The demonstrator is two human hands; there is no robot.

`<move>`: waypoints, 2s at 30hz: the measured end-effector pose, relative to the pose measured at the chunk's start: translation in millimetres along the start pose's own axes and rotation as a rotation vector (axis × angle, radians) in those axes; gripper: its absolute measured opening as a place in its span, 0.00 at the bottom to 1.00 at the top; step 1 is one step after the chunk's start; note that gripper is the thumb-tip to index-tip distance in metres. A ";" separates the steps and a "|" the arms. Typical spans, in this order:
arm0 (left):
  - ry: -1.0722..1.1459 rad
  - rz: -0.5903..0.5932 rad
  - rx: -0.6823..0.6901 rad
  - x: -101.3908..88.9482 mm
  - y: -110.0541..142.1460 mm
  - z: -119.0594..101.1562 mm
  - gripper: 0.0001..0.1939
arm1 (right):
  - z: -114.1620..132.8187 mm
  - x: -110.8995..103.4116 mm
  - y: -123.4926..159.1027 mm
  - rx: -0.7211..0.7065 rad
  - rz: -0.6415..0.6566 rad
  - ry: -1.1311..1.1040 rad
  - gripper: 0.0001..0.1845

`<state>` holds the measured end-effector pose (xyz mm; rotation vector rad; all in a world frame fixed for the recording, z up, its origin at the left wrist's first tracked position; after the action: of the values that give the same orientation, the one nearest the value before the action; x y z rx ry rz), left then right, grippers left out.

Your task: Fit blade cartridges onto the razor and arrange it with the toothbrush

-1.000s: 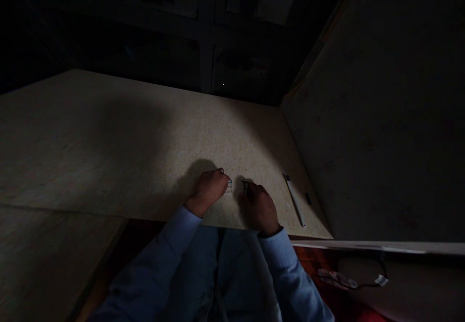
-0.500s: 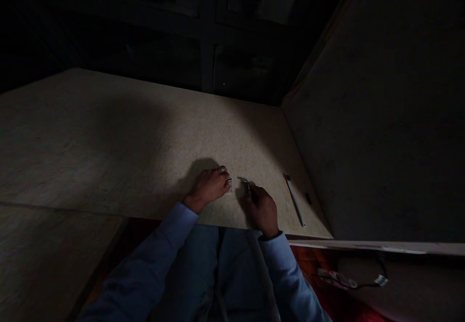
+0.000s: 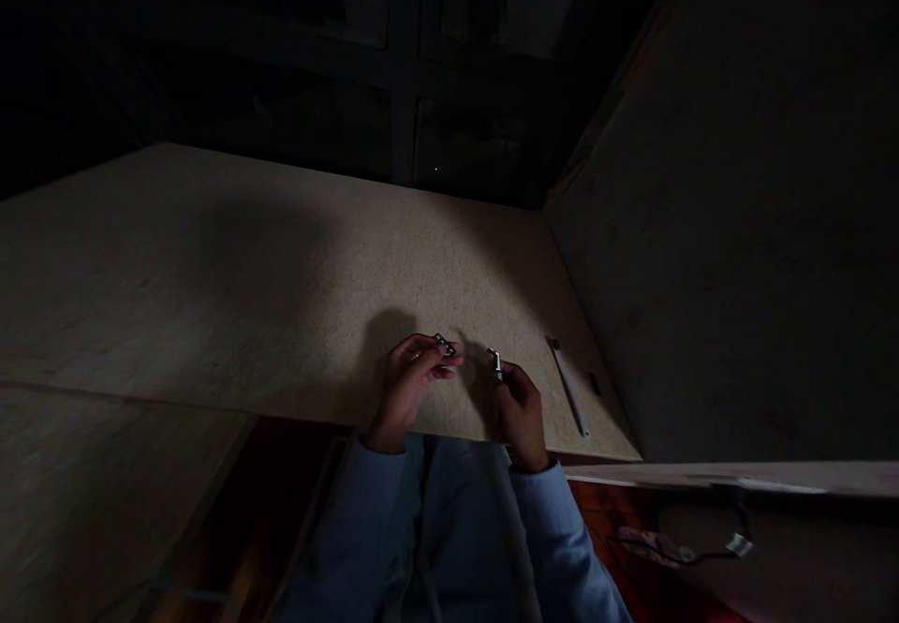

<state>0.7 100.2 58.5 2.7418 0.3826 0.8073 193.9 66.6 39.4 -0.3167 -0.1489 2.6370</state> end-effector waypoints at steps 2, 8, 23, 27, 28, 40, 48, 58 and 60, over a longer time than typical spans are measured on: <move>0.064 -0.003 -0.025 4.0 7.6 1.7 0.15 | 10.7 -1.9 6.1 0.031 -0.009 -0.070 0.12; 0.129 -0.039 -0.056 12.0 32.0 5.5 0.15 | 54.0 5.0 24.3 0.158 0.025 -0.438 0.06; 0.024 -0.081 0.108 12.9 71.2 -15.7 0.14 | 100.0 8.2 26.6 -0.086 0.088 -0.225 0.06; 0.063 -0.016 0.046 18.7 73.7 -14.5 0.15 | 103.9 0.6 28.6 -0.147 0.079 -0.179 0.06; 0.081 0.002 0.030 20.6 74.3 -13.9 0.16 | 104.9 -1.4 29.2 -0.161 0.075 -0.173 0.06; 0.215 0.284 -0.107 32.3 75.7 2.1 0.16 | 117.7 -10.8 36.7 -0.281 0.112 -0.147 0.04; 0.231 0.327 -0.084 32.6 74.6 1.3 0.15 | 118.7 -9.3 41.2 -0.276 0.116 -0.146 0.05; 0.242 0.147 0.038 20.8 72.1 -13.1 0.23 | 124.2 -14.0 50.2 -0.318 0.123 -0.214 0.12; 0.221 0.145 0.083 20.2 75.1 -19.0 0.22 | 124.5 -14.4 50.5 -0.308 0.125 -0.222 0.11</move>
<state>19.7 39.8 107.5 2.7893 0.2672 1.1624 152.8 9.1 154.5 -0.1354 -0.6305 2.7655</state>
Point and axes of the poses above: each hand's wrist, its own y-axis away from the middle knuckle, its own x-axis out of the palm, z = x × y, the point moved 8 cm from there along -y, towards the middle knuckle, and after that the axes turned 12 degrees about -z, right-handed, at the moved point
